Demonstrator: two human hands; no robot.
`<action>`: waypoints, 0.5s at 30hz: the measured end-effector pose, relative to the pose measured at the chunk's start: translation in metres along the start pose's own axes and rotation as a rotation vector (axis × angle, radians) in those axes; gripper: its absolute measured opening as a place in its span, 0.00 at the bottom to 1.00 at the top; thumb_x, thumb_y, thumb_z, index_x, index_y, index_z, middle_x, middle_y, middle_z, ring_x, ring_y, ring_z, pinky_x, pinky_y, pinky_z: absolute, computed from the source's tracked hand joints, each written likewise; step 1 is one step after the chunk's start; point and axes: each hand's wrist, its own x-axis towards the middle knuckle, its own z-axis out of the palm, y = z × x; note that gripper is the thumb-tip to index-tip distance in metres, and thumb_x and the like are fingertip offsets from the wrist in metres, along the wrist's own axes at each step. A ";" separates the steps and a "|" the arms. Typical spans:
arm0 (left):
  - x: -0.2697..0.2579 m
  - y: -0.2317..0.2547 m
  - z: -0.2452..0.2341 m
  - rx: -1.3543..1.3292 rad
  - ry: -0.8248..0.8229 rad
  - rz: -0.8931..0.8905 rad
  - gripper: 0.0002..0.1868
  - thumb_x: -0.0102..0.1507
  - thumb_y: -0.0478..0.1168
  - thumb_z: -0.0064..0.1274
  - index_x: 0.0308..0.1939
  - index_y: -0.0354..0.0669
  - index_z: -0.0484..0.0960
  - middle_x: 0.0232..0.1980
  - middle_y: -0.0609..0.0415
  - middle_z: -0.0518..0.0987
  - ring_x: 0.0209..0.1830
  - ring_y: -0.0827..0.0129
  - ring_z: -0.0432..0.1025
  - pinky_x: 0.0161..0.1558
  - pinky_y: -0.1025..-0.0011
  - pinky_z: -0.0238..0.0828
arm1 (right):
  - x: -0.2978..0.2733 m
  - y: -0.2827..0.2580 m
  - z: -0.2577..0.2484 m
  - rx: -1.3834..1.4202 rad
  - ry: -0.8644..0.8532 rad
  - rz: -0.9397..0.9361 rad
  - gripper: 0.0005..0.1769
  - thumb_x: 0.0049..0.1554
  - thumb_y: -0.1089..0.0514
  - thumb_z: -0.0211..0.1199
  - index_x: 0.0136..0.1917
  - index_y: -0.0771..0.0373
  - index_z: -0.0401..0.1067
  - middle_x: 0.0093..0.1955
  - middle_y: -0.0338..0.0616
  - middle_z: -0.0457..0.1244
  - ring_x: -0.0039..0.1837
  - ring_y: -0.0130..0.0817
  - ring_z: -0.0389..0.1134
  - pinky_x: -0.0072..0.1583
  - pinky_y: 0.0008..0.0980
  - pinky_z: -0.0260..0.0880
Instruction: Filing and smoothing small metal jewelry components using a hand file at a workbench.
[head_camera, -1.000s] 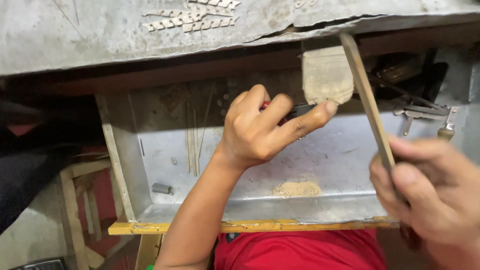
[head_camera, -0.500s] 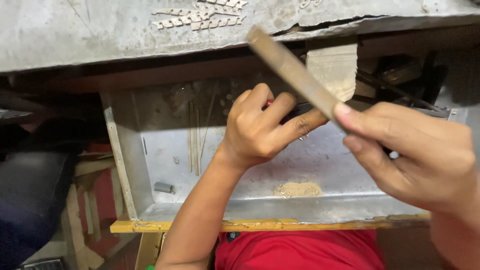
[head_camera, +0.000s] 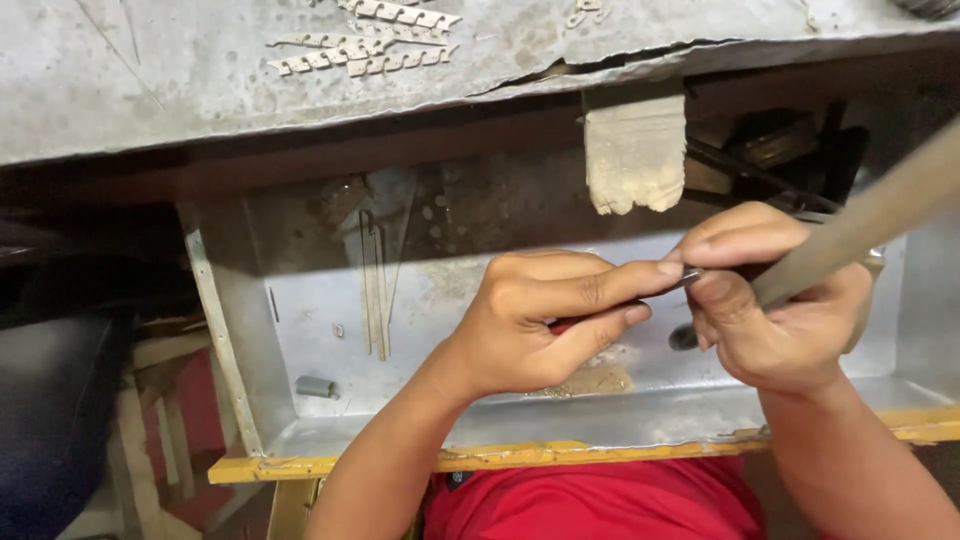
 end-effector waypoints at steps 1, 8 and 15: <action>0.000 0.001 0.000 0.001 0.000 -0.001 0.17 0.73 0.31 0.58 0.65 0.47 0.77 0.42 0.55 0.83 0.34 0.68 0.74 0.47 0.73 0.76 | 0.000 0.000 0.000 0.001 0.000 0.000 0.08 0.62 0.61 0.58 0.50 0.69 0.68 0.44 0.62 0.65 0.28 0.29 0.62 0.30 0.20 0.63; 0.001 0.003 0.001 -0.041 -0.023 -0.043 0.16 0.72 0.31 0.57 0.64 0.45 0.78 0.60 0.52 0.84 0.49 0.65 0.84 0.58 0.71 0.82 | -0.005 0.005 0.000 0.157 0.027 0.084 0.07 0.63 0.58 0.59 0.48 0.64 0.66 0.41 0.54 0.62 0.23 0.25 0.58 0.26 0.18 0.62; 0.000 0.000 0.005 0.042 0.010 0.036 0.18 0.73 0.28 0.56 0.65 0.47 0.77 0.47 0.53 0.85 0.39 0.66 0.78 0.49 0.71 0.78 | -0.006 0.008 0.000 0.183 0.040 0.088 0.06 0.63 0.59 0.60 0.48 0.63 0.66 0.41 0.55 0.63 0.24 0.26 0.58 0.27 0.19 0.63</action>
